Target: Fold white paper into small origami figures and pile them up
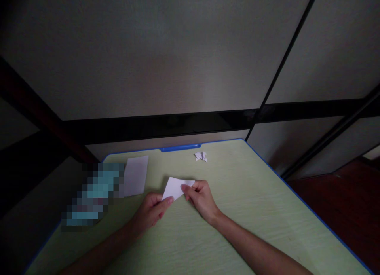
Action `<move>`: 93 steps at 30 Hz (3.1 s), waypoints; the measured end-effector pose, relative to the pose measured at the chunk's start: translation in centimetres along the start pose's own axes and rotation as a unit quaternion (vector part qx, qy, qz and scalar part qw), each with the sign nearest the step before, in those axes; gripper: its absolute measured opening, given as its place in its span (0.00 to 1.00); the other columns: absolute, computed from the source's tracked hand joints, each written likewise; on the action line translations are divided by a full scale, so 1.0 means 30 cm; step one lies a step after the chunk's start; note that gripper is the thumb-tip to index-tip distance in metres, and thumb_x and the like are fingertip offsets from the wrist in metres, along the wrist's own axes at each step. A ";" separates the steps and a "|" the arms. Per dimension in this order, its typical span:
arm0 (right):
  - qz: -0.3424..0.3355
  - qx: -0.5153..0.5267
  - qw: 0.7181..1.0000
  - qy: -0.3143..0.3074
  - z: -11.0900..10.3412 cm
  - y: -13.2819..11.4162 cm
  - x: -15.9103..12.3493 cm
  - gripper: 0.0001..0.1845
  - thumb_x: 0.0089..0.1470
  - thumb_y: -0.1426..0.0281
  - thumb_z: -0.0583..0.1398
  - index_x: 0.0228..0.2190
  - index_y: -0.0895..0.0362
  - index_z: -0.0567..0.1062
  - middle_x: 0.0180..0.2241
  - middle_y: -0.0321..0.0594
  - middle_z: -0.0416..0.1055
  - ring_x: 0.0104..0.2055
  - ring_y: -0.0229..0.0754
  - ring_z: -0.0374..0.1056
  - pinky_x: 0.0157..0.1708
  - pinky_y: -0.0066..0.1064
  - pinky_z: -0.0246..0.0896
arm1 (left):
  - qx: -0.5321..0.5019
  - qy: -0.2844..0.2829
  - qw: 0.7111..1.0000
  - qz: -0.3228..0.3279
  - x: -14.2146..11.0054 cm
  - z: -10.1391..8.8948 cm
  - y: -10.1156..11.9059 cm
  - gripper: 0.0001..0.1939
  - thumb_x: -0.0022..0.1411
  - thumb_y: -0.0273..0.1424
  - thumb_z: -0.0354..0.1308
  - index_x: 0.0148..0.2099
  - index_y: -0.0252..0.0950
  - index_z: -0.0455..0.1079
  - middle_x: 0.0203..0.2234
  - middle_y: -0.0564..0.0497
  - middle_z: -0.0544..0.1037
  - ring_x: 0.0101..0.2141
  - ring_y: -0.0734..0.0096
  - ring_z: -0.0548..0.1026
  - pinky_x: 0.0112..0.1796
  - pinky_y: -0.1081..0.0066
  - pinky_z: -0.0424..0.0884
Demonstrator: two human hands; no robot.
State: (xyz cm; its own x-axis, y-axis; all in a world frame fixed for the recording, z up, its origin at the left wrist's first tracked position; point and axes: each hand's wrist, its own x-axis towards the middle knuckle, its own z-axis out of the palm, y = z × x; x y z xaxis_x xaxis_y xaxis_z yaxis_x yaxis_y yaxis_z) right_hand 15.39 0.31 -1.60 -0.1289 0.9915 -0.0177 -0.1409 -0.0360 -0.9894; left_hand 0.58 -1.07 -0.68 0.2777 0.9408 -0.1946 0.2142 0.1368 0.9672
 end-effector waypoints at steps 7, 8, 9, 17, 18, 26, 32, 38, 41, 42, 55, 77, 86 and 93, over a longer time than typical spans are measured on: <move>0.015 0.045 0.999 -0.014 0.004 0.001 0.007 0.23 0.43 0.60 0.55 0.07 0.60 0.66 0.03 0.29 0.53 0.08 0.26 0.41 0.10 0.23 0.32 | -0.043 -0.002 0.999 0.006 0.008 -0.006 -0.008 0.23 0.44 0.46 0.50 0.11 0.35 0.52 0.04 0.61 0.51 0.09 0.85 0.49 0.12 0.78 0.44; 0.017 0.049 0.998 -0.018 0.004 -0.003 0.009 0.24 0.45 0.58 0.53 0.08 0.61 0.66 0.03 0.30 0.53 0.07 0.26 0.41 0.10 0.23 0.32 | -0.053 -0.003 0.999 -0.009 0.007 -0.007 -0.007 0.23 0.44 0.47 0.50 0.12 0.35 0.52 0.04 0.62 0.51 0.08 0.85 0.48 0.12 0.78 0.43; 0.016 0.049 0.998 -0.019 0.004 -0.006 0.011 0.26 0.46 0.57 0.51 0.08 0.61 0.66 0.03 0.30 0.53 0.07 0.27 0.41 0.10 0.23 0.32 | -0.059 -0.012 0.998 -0.023 0.007 -0.009 -0.007 0.22 0.44 0.48 0.49 0.12 0.35 0.53 0.03 0.61 0.52 0.07 0.85 0.48 0.11 0.78 0.43; -0.025 -0.008 1.000 0.006 -0.004 -0.011 0.003 0.27 0.47 0.57 0.50 0.07 0.61 0.66 0.03 0.30 0.51 0.08 0.27 0.44 0.11 0.23 0.37 | -0.021 -0.042 0.999 0.008 -0.005 -0.015 -0.009 0.24 0.46 0.47 0.48 0.11 0.35 0.55 0.02 0.61 0.51 0.06 0.86 0.48 0.10 0.79 0.42; -0.025 -0.003 1.000 -0.001 -0.004 -0.009 0.004 0.27 0.47 0.57 0.50 0.08 0.61 0.66 0.03 0.30 0.52 0.08 0.27 0.43 0.11 0.23 0.36 | -0.028 -0.039 0.999 0.002 -0.004 -0.017 -0.007 0.24 0.45 0.47 0.49 0.11 0.34 0.55 0.02 0.61 0.51 0.06 0.86 0.48 0.10 0.79 0.42; 0.032 0.077 0.995 -0.047 0.009 -0.019 0.017 0.23 0.43 0.57 0.56 0.09 0.61 0.63 0.05 0.30 0.57 0.07 0.25 0.43 0.07 0.21 0.32 | -0.256 -0.170 0.950 -0.049 0.037 -0.027 0.002 0.30 0.42 0.54 0.45 0.29 0.29 0.67 0.19 0.46 0.73 0.16 0.72 0.70 0.15 0.75 0.63; 0.049 0.120 0.987 -0.097 0.015 -0.022 0.010 0.21 0.44 0.60 0.56 0.11 0.63 0.66 0.08 0.33 0.62 0.08 0.25 0.50 0.07 0.18 0.39 | -0.243 -0.145 0.959 0.002 0.032 -0.023 -0.008 0.26 0.46 0.50 0.47 0.32 0.28 0.65 0.23 0.44 0.73 0.15 0.74 0.70 0.13 0.77 0.63; 0.052 0.145 0.983 -0.098 0.016 -0.014 0.013 0.18 0.43 0.62 0.57 0.13 0.63 0.66 0.09 0.33 0.64 0.09 0.25 0.54 0.09 0.17 0.44 | -0.179 -0.130 0.975 0.030 0.021 -0.018 0.002 0.22 0.43 0.46 0.54 0.32 0.30 0.62 0.23 0.48 0.71 0.16 0.76 0.69 0.14 0.78 0.65; 0.045 0.140 0.986 -0.080 0.020 -0.016 0.013 0.16 0.41 0.63 0.59 0.13 0.62 0.66 0.09 0.32 0.63 0.09 0.25 0.53 0.08 0.16 0.44 | -0.162 -0.134 0.977 0.041 0.019 -0.018 0.008 0.25 0.40 0.44 0.57 0.37 0.31 0.61 0.24 0.50 0.69 0.17 0.76 0.69 0.14 0.77 0.65; 0.044 0.138 0.987 -0.074 0.022 -0.017 0.013 0.16 0.39 0.63 0.60 0.14 0.62 0.66 0.08 0.31 0.63 0.09 0.25 0.53 0.08 0.16 0.44 | -0.158 -0.135 0.977 0.045 0.019 -0.018 0.008 0.26 0.40 0.43 0.58 0.38 0.31 0.60 0.24 0.50 0.69 0.18 0.76 0.69 0.15 0.77 0.65; 0.039 0.153 0.983 -0.093 0.011 -0.010 0.018 0.13 0.38 0.64 0.62 0.19 0.62 0.67 0.11 0.31 0.65 0.10 0.25 0.55 0.09 0.15 0.46 | -0.214 -0.164 0.962 0.051 0.033 -0.031 -0.008 0.24 0.40 0.43 0.59 0.38 0.33 0.62 0.25 0.49 0.71 0.19 0.71 0.72 0.15 0.78 0.65; 0.054 0.177 0.978 -0.092 0.016 -0.026 0.012 0.06 0.32 0.76 0.61 0.20 0.61 0.68 0.14 0.30 0.62 0.14 0.27 0.55 0.12 0.17 0.45 | -0.239 0.039 0.970 0.016 0.034 -0.033 -0.001 0.23 0.45 0.47 0.51 0.32 0.30 0.66 0.17 0.52 0.70 0.16 0.77 0.66 0.13 0.79 0.61; 0.050 0.195 0.978 -0.051 0.016 -0.017 0.023 0.09 0.33 0.76 0.61 0.23 0.61 0.69 0.14 0.29 0.63 0.13 0.26 0.55 0.11 0.16 0.47 | -0.104 0.072 0.986 0.105 0.018 -0.031 -0.013 0.12 0.42 0.33 0.58 0.31 0.32 0.65 0.18 0.54 0.69 0.18 0.77 0.66 0.14 0.80 0.64; 0.034 0.202 0.970 -0.132 0.013 -0.035 0.010 0.13 0.33 0.74 0.63 0.27 0.61 0.69 0.20 0.36 0.70 0.18 0.29 0.62 0.16 0.18 0.53 | -0.091 0.118 0.987 0.064 0.024 -0.029 0.021 0.08 0.44 0.31 0.55 0.22 0.31 0.63 0.12 0.56 0.68 0.13 0.79 0.66 0.13 0.80 0.62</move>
State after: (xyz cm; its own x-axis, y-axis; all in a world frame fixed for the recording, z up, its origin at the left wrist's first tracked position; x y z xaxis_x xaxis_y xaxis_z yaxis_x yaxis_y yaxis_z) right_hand 15.13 0.60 -0.52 -0.3905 0.9206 0.0092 -0.4896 -0.1992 -0.8489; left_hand 0.10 -0.03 -0.08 0.0602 0.9971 -0.0470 0.0137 0.0463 0.9988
